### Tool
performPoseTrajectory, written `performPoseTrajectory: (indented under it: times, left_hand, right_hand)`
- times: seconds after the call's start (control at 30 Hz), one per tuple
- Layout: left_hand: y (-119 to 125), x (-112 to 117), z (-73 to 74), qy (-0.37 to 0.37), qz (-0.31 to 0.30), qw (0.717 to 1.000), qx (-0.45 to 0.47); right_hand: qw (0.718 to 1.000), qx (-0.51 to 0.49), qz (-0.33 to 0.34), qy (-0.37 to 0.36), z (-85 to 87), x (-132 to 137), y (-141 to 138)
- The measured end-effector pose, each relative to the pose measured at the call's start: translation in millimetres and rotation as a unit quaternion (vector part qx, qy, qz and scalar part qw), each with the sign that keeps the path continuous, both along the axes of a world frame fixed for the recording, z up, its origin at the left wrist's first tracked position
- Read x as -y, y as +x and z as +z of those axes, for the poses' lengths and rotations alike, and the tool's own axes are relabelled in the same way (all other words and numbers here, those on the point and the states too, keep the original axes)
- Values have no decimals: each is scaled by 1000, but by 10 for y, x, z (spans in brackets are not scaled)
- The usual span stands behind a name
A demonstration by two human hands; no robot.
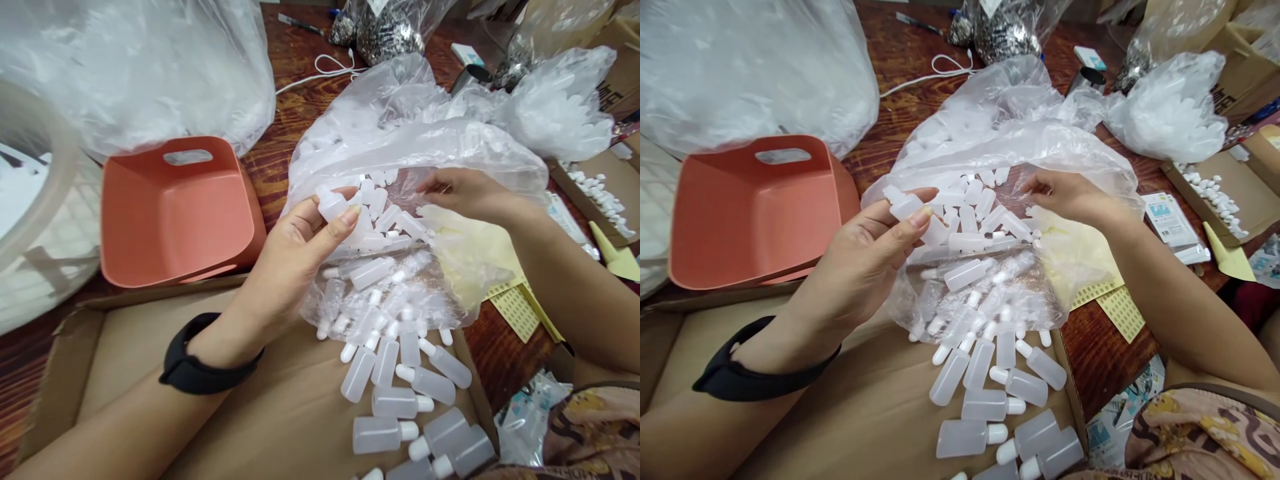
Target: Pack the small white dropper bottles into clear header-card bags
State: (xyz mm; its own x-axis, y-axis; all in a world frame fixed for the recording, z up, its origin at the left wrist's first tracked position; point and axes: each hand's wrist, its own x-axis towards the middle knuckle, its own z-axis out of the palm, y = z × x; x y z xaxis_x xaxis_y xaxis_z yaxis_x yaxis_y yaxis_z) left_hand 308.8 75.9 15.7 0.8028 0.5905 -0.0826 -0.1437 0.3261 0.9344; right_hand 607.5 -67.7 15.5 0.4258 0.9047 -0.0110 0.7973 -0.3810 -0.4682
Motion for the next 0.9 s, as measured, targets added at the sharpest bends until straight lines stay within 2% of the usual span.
performPoseTrajectory:
  times: [0.1, 0.2, 0.33, 0.43, 0.5, 0.57, 0.7, 0.8, 0.9]
  left_hand:
    - [-21, 41, -23, -4, -17, 1000, -13]
    - [-49, 118, -67, -21, -56, 998, -36]
    - [-74, 209, -119, -43, -134, 989, -55]
    - [-99, 220, -126, 2, -181, 982, -46]
    - [-127, 211, -143, 59, -200, 977, -45]
    - [-155, 203, -183, 115, -211, 969, -59]
    - [-161, 208, -228, 140, -220, 964, -57]
    - [-96, 220, -94, 134, -208, 969, -22]
    - [-18, 228, 153, 124, -183, 975, -7]
  right_hand:
    - [994, 56, 67, -65, -48, -8, -183]
    - [986, 118, 86, -82, -116, -46, -272]
    - [981, 137, 58, -121, -206, -123, -269]
    - [980, 146, 28, -136, -236, -189, -254]
    - [980, 144, 24, -133, -225, -210, -257]
    - [986, 130, 24, -98, -184, -184, -290]
    - [997, 10, 21, 76, -8, 59, -536]
    - [980, -126, -17, 153, 187, 337, -869]
    - [957, -204, -64, 194, 363, 605, -1211]
